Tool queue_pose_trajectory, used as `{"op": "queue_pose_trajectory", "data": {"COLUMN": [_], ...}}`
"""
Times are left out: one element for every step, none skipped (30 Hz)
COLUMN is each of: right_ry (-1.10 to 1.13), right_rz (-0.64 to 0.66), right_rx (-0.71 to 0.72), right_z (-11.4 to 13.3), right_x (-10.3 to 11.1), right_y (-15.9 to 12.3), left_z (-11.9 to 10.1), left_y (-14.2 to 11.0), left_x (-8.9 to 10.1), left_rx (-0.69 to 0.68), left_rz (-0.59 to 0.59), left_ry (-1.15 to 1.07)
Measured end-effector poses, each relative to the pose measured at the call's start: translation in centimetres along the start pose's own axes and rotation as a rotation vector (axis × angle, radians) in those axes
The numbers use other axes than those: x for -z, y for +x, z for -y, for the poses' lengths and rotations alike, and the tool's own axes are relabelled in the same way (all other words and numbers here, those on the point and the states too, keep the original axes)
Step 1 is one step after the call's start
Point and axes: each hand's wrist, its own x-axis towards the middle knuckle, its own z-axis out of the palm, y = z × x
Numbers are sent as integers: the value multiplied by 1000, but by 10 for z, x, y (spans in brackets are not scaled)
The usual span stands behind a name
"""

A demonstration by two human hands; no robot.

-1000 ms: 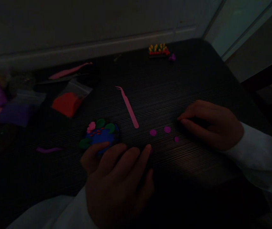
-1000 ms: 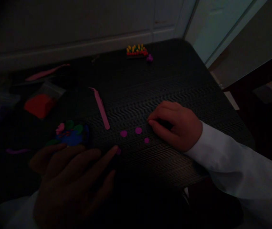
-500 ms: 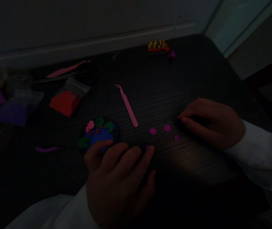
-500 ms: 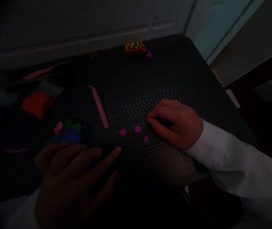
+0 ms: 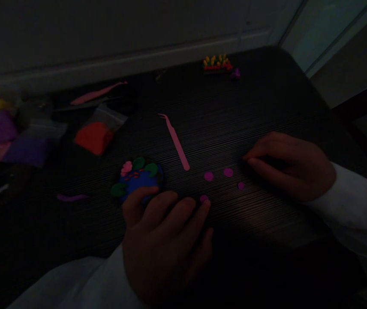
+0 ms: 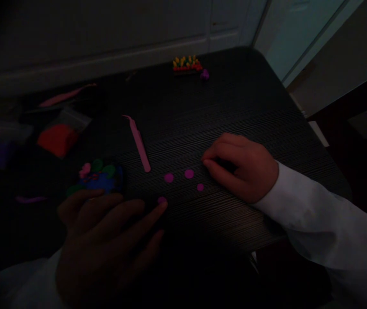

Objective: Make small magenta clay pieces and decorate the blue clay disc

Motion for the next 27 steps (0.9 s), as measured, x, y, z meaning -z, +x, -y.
{"op": "queue_pose_trajectory", "data": {"right_ry": [-1, -2, -2, -3, -5, -6, -6, -5, -5, -3, -3, -2, -1, -1, 0, 0, 1, 2, 3, 4, 6, 7, 8, 9, 10, 10, 9], "right_rz": [1, 1, 4, 6, 7, 4, 4, 3, 3, 2, 2, 3, 3, 4, 3, 0, -2, -4, -6, -7, -8, -7, -8, -7, -5, -1, 0], "right_rx": [-2, -4, -4, -4, -6, -8, -10, -11, -12, -11, -10, -9, -7, -5, -4, -1, 2, 4, 5, 7, 11, 11, 10, 12, 12, 12, 8], "right_z": [0, 0, 0, 0, 0, 0, 0, 0, 0, 0, 0, 0, 0, 0, 0, 0, 0, 0, 0, 0, -1, -1, -1, -1, -1, -1, -1], "right_x": [0, 0, 0, 0, 0, 0, 0, 0, 0, 0, 0, 0, 0, 0, 0, 0, 0, 0, 0, 0, 0, 0, 0, 1, 1, 1, 0], "right_y": [0, 0, 0, 0, 0, -1, -1, -1, -1, -1, -1, -1, -1, -1, -1, -1, -1, -1, -1, 0, 0, 0, -1, -1, -1, -1, -1], "left_z": [0, 0, 0, 0, 0, 0, 1, 1, 2, 3, 3, 4, 4, 4, 4, 4, 4, 4, 4, 3, 3, 3, 4, 4, 3, 3, 3], "left_y": [0, 0, 0, 0, 0, 0, 0, 0, 0, 1, 1, 1, 2, 2, 2, 3, 3, 2, 2, 2, 2, 2, 2, 3, 3, 3, 3], "left_x": [0, 1, 1, 2, 3, 4, 5, 5, 5, 5, 4, 3, 3, 2, 2, 2, 2, 2, 3, 3, 3, 3, 3, 3, 3, 2, 2], "left_rx": [4, 7, 5, 1, -2, -4, -6, -8, -7, -9, -12, -17, -18, -20, -18, -17, -14, -12, -9, -7, -4, -4, -3, -2, -2, 0, 2], "left_rz": [-1, -4, -12, -25, -40, -57, -72, -81, -82, -76, -66, -51, -34, -18, -2, 11, 19, 21, 19, 12, 3, -3, -3, 3, 14, 25, 35], "left_ry": [-1, -4, -8, -12, -15, -16, -16, -15, -13, -12, -10, -7, -5, -2, 0, 2, 3, 3, 2, 2, 3, 6, 9, 12, 15, 19, 22]}}
